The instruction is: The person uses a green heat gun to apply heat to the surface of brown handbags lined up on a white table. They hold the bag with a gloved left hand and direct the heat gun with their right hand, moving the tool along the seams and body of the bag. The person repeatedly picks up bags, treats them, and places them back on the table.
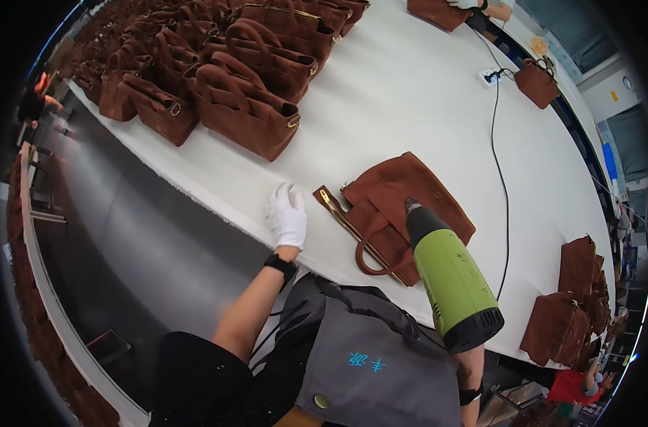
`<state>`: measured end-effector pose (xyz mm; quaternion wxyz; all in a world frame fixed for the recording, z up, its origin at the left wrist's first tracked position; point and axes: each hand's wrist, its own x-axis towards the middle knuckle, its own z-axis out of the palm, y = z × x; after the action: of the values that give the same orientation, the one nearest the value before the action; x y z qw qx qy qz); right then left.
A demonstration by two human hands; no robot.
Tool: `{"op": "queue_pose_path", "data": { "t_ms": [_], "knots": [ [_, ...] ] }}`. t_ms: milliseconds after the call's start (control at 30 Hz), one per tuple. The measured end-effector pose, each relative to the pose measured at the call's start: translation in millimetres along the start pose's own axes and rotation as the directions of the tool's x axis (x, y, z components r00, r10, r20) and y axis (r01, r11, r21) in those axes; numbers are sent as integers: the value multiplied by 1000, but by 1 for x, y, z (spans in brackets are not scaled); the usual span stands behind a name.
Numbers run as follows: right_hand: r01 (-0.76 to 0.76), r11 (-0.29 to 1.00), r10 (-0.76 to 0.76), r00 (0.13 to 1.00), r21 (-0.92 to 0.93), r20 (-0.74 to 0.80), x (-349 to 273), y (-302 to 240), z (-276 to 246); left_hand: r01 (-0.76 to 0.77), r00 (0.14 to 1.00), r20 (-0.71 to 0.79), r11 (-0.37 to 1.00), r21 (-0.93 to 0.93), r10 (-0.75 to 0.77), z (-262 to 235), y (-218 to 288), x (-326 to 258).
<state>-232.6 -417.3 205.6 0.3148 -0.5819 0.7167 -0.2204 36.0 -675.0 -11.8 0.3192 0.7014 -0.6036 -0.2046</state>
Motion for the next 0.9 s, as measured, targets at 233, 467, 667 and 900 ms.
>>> {"op": "queue_pose_path", "data": {
  "t_ms": [233, 467, 667, 900],
  "knots": [
    [171, 947, -149, 984, -270, 103, 21, -3, 24, 3, 967, -241, 939, 345, 85, -6, -59, -22],
    [23, 971, 45, 961, -238, 274, 35, -13, 25, 123, 959, -284, 907, 402, -4, -2, -42, -11],
    [144, 944, -78, 971, -295, 225, 40, -22, 29, 112, 975, -223, 905, 410, -19, -6, -38, -9],
    [-43, 990, 64, 985, -131, 162, 40, -25, 31, 116, 970, -242, 906, 407, -16, -11, -34, -10]
  ]
}}
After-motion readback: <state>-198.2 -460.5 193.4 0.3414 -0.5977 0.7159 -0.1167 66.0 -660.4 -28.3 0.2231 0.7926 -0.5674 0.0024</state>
